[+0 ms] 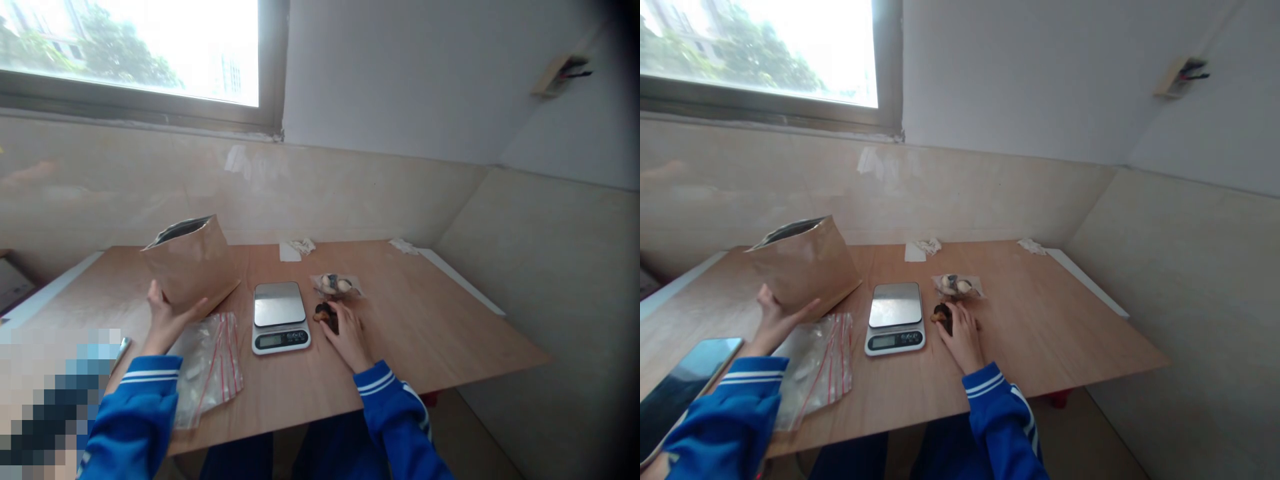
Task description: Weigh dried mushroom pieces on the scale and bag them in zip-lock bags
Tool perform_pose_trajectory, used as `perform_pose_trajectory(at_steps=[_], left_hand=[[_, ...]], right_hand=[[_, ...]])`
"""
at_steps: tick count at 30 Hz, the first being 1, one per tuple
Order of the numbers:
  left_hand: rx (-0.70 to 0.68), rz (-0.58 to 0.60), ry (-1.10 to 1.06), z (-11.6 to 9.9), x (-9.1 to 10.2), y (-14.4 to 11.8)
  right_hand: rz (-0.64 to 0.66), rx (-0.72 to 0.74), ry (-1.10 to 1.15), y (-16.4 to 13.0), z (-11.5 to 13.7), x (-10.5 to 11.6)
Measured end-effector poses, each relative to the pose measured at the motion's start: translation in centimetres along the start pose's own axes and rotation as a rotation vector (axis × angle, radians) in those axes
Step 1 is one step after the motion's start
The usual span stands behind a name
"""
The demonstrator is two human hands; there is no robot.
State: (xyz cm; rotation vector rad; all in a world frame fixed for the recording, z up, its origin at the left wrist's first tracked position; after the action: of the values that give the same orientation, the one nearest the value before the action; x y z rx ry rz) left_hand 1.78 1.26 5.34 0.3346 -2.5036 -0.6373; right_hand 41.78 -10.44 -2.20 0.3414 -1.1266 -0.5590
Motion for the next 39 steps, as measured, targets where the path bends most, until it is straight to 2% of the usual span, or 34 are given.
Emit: perform_pose_trajectory(at_steps=[4, 9, 14, 17, 19, 23, 26, 29, 33, 36, 39], left_hand=[[0.089, -0.011, -0.053, 1.5, -0.6, 0.0], [0.215, 0.101, 0.020, 3.6, -1.0, -1.0], [0.204, 0.115, 0.024, 3.6, -0.9, -1.2], [0.189, 0.114, 0.002, 3.2, -0.9, -1.3], [0.192, 0.118, 0.003, 3.1, -0.9, -1.3], [0.233, 0.125, 0.025, 3.0, -0.8, -1.4], [0.219, 0.126, 0.011, 2.8, -0.7, -1.5], [0.186, 0.135, -0.009, 2.7, -0.6, -1.6], [0.187, 0.120, 0.010, 3.2, -0.7, -1.8], [0.163, 0.109, 0.017, 3.4, -0.8, -2.0], [0.187, 0.123, 0.043, 3.5, -0.9, -2.1]], right_hand=[[-0.083, -0.042, 0.015, -0.3, -0.1, 0.3], [-0.132, -0.039, 0.054, 0.1, 0.0, 0.8], [-0.145, -0.101, 0.257, 1.3, 0.5, 2.6], [-0.155, -0.144, 0.427, 3.0, 3.1, 3.6], [-0.098, -0.119, 0.505, 4.6, 5.9, 3.3], [0.148, 0.014, 0.491, 7.6, 11.8, 0.3], [0.241, 0.056, 0.401, 8.1, 13.3, -1.5], [0.150, 0.053, 0.336, 6.3, 11.4, -1.1], [-0.050, -0.022, 0.214, 1.7, 5.9, 1.2], [-0.092, -0.095, 0.074, -1.6, 2.5, 2.0], [-0.093, -0.120, 0.001, -3.3, 1.0, 1.6]])
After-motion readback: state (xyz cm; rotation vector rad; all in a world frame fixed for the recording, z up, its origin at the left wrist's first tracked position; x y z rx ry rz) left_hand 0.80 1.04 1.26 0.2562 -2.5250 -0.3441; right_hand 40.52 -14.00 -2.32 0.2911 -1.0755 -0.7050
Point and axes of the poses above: each hand's wrist, its own y-axis towards the middle knuckle, its own x-axis out of the back of the hand, z = x × y, the point moved 2 cm from there along y, towards the middle knuckle, and after that the axes turned 8 degrees about -x, right-handed, at the moved point
